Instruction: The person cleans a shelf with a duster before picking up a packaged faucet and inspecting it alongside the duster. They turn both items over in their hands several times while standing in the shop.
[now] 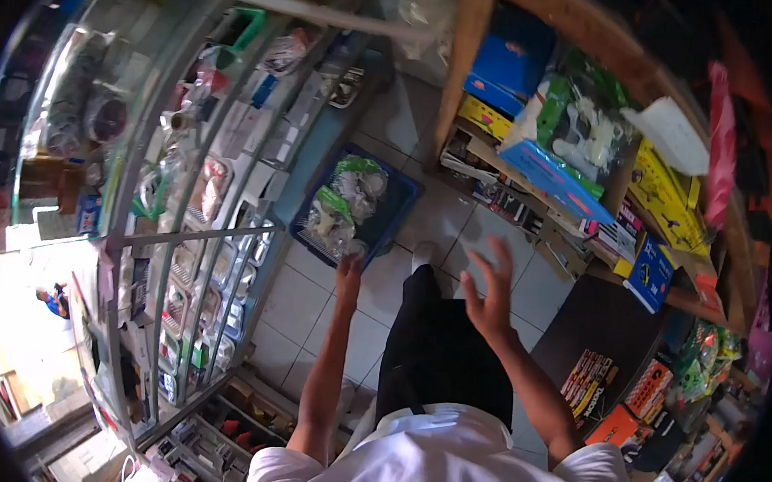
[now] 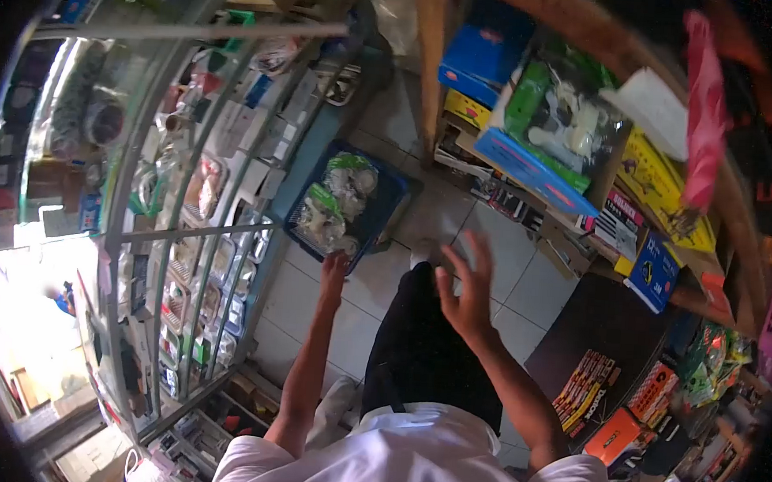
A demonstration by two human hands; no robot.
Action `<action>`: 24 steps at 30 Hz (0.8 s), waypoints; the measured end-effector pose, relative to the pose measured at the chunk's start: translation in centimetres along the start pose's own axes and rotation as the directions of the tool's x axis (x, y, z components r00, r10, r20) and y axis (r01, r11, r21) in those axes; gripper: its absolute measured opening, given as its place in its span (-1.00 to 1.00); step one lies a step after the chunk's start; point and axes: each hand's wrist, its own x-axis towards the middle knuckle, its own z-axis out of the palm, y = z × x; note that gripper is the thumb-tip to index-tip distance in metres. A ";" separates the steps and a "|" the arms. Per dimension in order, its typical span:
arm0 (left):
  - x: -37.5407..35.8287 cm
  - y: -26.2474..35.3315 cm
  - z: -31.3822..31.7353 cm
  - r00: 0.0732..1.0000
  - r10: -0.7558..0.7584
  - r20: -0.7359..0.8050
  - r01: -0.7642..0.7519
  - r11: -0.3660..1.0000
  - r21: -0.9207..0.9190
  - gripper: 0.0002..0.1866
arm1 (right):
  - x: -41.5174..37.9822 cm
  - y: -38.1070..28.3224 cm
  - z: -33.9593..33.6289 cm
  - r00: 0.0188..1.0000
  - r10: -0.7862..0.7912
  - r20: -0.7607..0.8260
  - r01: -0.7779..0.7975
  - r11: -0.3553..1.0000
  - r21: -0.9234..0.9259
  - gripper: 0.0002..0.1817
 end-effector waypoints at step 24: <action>18.0 2.1 6.2 0.804 0.584 0.111 -0.192 0.078 0.978 -0.23 | -8.1 17.6 11.1 0.944 0.233 0.235 -0.303 0.895 0.327 -0.64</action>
